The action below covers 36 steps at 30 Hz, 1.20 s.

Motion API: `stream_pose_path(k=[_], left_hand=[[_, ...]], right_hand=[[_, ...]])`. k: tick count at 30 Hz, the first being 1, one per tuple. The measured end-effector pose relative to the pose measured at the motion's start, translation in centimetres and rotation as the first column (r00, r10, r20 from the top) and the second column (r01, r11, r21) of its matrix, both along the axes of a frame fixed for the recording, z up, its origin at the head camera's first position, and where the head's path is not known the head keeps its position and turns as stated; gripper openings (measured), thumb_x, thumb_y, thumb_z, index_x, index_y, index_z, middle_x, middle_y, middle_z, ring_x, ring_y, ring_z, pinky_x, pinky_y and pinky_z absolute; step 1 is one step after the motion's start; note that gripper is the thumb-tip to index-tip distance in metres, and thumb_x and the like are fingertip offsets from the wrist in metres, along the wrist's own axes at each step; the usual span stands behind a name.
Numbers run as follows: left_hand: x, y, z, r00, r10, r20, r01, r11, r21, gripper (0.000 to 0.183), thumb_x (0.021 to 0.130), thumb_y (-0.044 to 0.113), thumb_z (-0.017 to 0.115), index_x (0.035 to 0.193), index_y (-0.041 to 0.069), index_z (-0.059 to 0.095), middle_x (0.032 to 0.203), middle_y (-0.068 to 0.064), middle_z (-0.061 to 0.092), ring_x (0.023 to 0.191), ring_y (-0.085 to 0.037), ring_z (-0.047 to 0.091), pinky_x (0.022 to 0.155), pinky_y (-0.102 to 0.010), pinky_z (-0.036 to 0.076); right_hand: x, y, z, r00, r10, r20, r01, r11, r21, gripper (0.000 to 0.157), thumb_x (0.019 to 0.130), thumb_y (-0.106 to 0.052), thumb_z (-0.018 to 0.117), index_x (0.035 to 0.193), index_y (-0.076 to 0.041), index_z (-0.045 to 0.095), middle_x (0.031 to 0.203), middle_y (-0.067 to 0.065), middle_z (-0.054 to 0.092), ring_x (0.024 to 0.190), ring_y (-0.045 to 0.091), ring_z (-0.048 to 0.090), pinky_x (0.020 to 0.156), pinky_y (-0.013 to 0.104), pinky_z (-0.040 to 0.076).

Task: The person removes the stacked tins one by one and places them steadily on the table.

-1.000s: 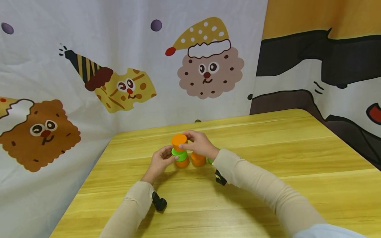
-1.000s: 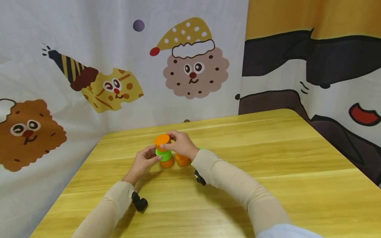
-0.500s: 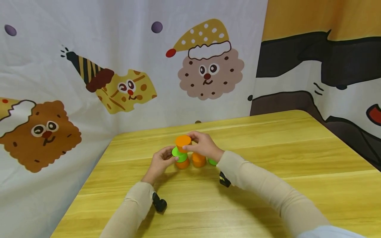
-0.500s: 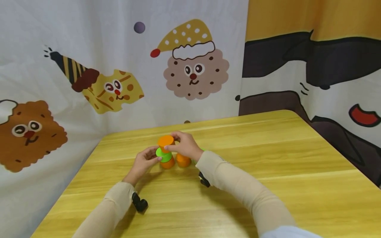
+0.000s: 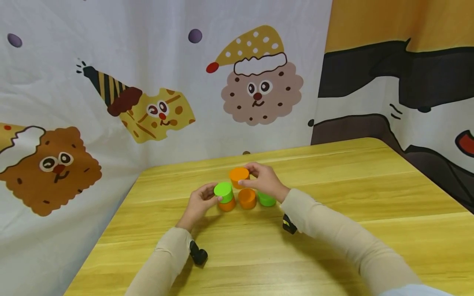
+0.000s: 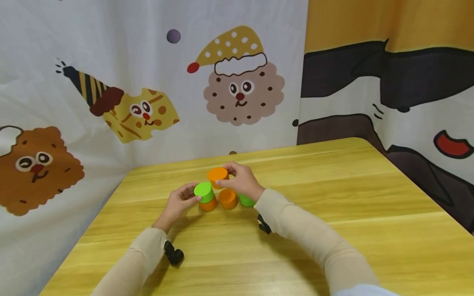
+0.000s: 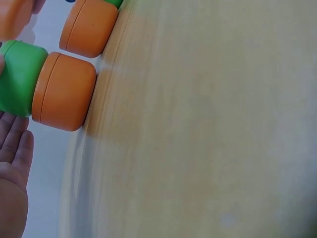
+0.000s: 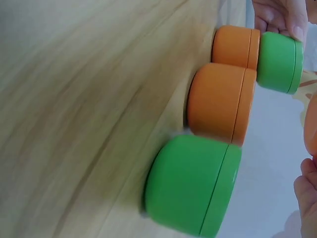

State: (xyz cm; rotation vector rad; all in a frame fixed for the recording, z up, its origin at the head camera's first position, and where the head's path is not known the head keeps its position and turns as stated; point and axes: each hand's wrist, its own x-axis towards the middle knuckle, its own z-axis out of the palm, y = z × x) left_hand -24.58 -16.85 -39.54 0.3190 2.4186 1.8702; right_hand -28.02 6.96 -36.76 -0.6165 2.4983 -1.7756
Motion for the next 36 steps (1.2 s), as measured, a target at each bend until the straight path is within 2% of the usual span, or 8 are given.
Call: stream_pose_path(k=[5,12,16,21,27,36], left_hand=[[0.0,-0.1,-0.1,1.000,-0.003,-0.003,0.003,1.000,0.003,0.048,0.084,0.005,0.067,0.129,-0.001,0.051,0.126,-0.020,0.055,0.119,-0.030,0.051,0.102,-0.036,0.041],[-1.6,-0.6,-2.6,0.999,0.015,-0.034,-0.015,1.000,-0.003,0.048,0.082,0.014,0.071,0.126,0.007,0.055,0.123,-0.012,0.059,0.115,-0.023,0.054,0.099,-0.032,0.044],[-1.5,-0.6,-2.7,0.999,0.012,-0.043,-0.012,1.000,-0.006,0.048,0.082,0.015,0.072,0.126,0.008,0.055,0.121,-0.012,0.060,0.113,-0.022,0.055,0.098,-0.031,0.045],[-1.3,-0.5,-2.5,0.999,0.017,-0.049,-0.018,1.000,-0.010,0.047,0.082,0.014,0.071,0.126,0.007,0.056,0.121,-0.012,0.060,0.113,-0.022,0.055,0.098,-0.030,0.045],[-1.1,-0.5,-2.4,0.999,0.019,-0.036,-0.019,1.000,-0.007,0.047,0.082,0.013,0.071,0.126,0.005,0.055,0.123,-0.014,0.059,0.116,-0.025,0.054,0.100,-0.033,0.044],[-1.1,-0.5,-2.2,0.999,0.028,-0.035,-0.029,0.999,-0.020,0.046,0.083,0.014,0.070,0.126,0.006,0.055,0.124,-0.013,0.058,0.116,-0.024,0.054,0.100,-0.033,0.043]], right_hand=[[0.0,0.9,-0.3,1.000,-0.022,0.017,0.022,1.000,-0.007,0.045,0.076,-0.020,0.078,0.114,-0.006,0.059,0.112,0.008,0.062,0.109,0.022,0.058,0.094,0.036,0.049],[0.0,2.5,-0.5,0.998,-0.051,0.030,0.051,0.999,-0.018,0.047,0.076,-0.024,0.077,0.115,-0.006,0.059,0.114,0.009,0.061,0.110,0.023,0.058,0.094,0.037,0.048],[0.0,3.4,-0.8,0.997,-0.076,0.027,0.077,0.997,-0.023,0.047,0.076,-0.025,0.077,0.116,-0.006,0.059,0.114,0.011,0.062,0.106,0.023,0.060,0.089,0.035,0.051],[0.0,4.5,-1.3,0.994,-0.108,0.019,0.108,0.994,0.004,0.048,0.077,-0.026,0.076,0.117,-0.007,0.059,0.114,0.010,0.062,0.104,0.023,0.060,0.089,0.034,0.051],[0.2,5.6,-1.6,0.991,-0.132,0.030,0.131,0.991,0.024,0.047,0.078,-0.025,0.076,0.117,-0.006,0.058,0.115,0.011,0.061,0.110,0.025,0.057,0.094,0.037,0.048],[0.5,7.3,-1.5,0.987,-0.154,0.034,0.152,0.987,0.050,0.051,0.077,-0.033,0.075,0.118,-0.006,0.058,0.118,0.011,0.061,0.116,0.028,0.054,0.101,0.043,0.042]])
